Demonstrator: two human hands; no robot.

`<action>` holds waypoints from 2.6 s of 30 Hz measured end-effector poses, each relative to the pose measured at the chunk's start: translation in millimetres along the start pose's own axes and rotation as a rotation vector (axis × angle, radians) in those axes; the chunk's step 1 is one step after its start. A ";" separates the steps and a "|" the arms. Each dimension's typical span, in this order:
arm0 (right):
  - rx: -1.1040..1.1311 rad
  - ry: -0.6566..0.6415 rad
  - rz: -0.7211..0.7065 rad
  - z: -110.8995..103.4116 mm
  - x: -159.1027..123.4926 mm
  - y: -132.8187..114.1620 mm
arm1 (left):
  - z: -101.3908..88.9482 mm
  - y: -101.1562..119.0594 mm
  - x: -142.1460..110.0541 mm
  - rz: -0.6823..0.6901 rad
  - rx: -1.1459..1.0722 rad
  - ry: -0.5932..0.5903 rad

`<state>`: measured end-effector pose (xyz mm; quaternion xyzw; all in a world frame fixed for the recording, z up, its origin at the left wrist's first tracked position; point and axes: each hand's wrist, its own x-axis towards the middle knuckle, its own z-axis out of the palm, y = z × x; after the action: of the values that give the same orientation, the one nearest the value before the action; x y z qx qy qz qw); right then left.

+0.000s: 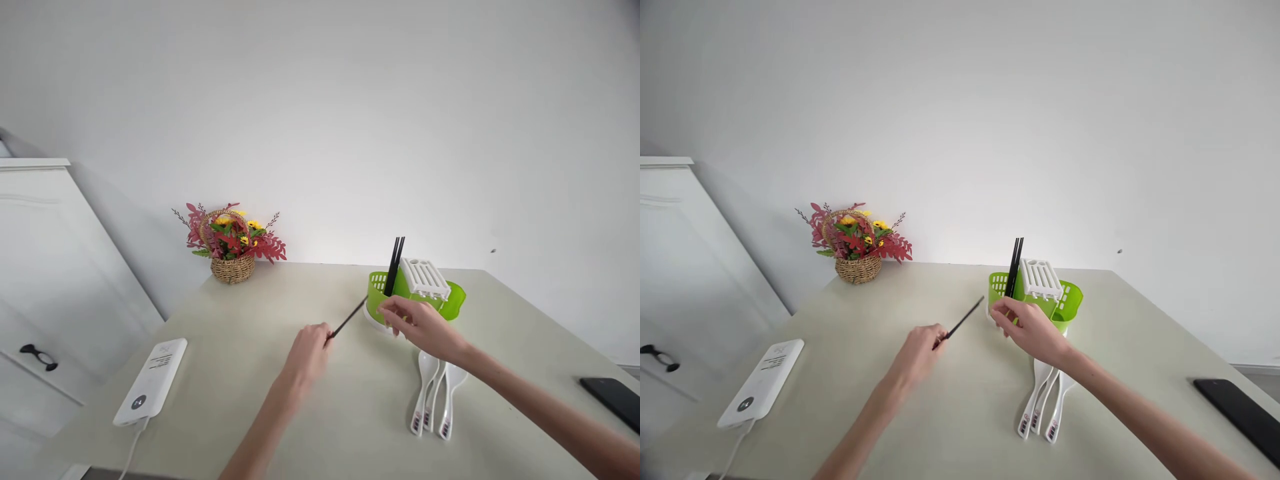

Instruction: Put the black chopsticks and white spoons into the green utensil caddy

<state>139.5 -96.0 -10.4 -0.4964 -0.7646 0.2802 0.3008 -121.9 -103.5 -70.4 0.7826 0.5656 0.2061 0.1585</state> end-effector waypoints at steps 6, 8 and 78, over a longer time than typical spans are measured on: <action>0.043 0.019 -0.099 -6.4 23.1 -37.1 | -12.2 15.7 0.8 0.078 -0.738 0.116; 0.005 -0.042 -0.160 -9.2 30.8 -48.9 | -6.0 16.6 4.3 0.093 -0.798 0.095; -0.359 -0.100 0.302 -71.2 -106.9 113.9 | 44.5 -10.3 -20.5 0.004 -0.714 0.047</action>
<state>294.2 -146.0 -65.5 -0.6360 -0.7333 0.2058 0.1242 -113.7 -120.5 -116.7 0.6740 0.4600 0.4090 0.4085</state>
